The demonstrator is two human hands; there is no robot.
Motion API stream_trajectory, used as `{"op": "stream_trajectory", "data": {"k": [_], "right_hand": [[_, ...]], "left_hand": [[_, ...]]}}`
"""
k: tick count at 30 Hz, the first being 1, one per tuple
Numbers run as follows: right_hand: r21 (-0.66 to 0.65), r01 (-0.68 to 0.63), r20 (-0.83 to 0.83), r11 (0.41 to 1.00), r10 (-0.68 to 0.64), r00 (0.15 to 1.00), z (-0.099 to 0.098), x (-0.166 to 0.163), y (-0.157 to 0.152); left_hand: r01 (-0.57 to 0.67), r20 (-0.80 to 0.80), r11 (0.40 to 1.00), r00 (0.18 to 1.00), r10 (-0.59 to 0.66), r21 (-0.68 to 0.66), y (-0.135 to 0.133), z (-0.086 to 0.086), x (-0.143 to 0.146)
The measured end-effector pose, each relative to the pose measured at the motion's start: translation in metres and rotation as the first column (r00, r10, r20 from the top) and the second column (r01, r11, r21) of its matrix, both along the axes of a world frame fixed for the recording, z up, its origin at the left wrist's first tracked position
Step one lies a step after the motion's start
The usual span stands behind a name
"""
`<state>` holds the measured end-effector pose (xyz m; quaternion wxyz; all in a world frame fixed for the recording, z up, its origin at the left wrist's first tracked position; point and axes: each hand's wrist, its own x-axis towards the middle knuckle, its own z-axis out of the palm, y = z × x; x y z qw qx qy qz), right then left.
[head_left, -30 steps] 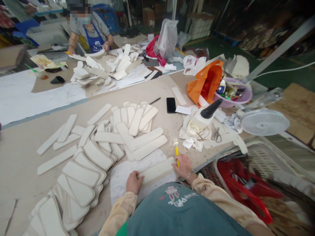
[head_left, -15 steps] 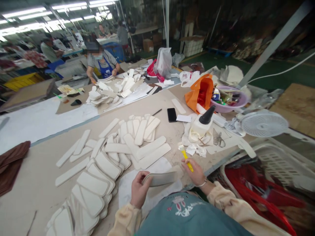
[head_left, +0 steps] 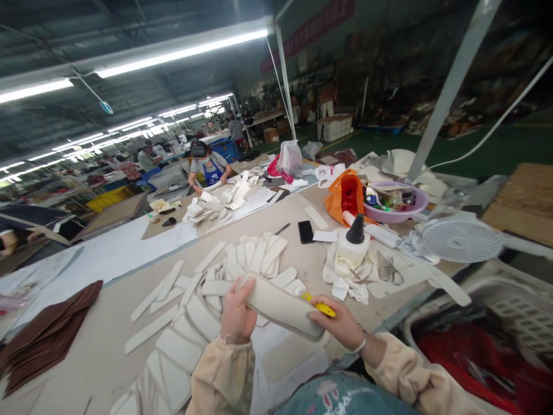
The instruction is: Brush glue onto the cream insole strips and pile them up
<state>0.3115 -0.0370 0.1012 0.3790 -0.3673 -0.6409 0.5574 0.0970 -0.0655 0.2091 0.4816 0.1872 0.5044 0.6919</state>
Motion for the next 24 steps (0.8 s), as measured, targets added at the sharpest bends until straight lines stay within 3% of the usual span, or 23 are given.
{"op": "stream_trajectory", "data": {"k": [2,11,18,24], "right_hand": [[-0.042,0.023,-0.003,0.999,-0.023,1.0,-0.001,0.006,-0.004],[-0.204,-0.113,-0.203,0.972,0.071,0.977,0.009,0.03,-0.012],[-0.191,-0.073,-0.159,0.979,0.043,0.986,0.015,0.047,-0.013],[-0.17,-0.034,-0.14,0.985,0.01,0.99,0.019,0.057,-0.013]], "left_hand": [[-0.033,-0.001,0.999,0.999,0.033,0.016,0.003,0.003,0.004],[-0.119,0.055,0.993,0.991,0.118,0.006,0.004,-0.001,0.026],[-0.141,0.053,0.99,0.989,0.14,0.011,0.004,-0.006,0.036],[-0.237,0.065,0.971,0.97,0.236,0.007,0.004,-0.007,0.043]]}}
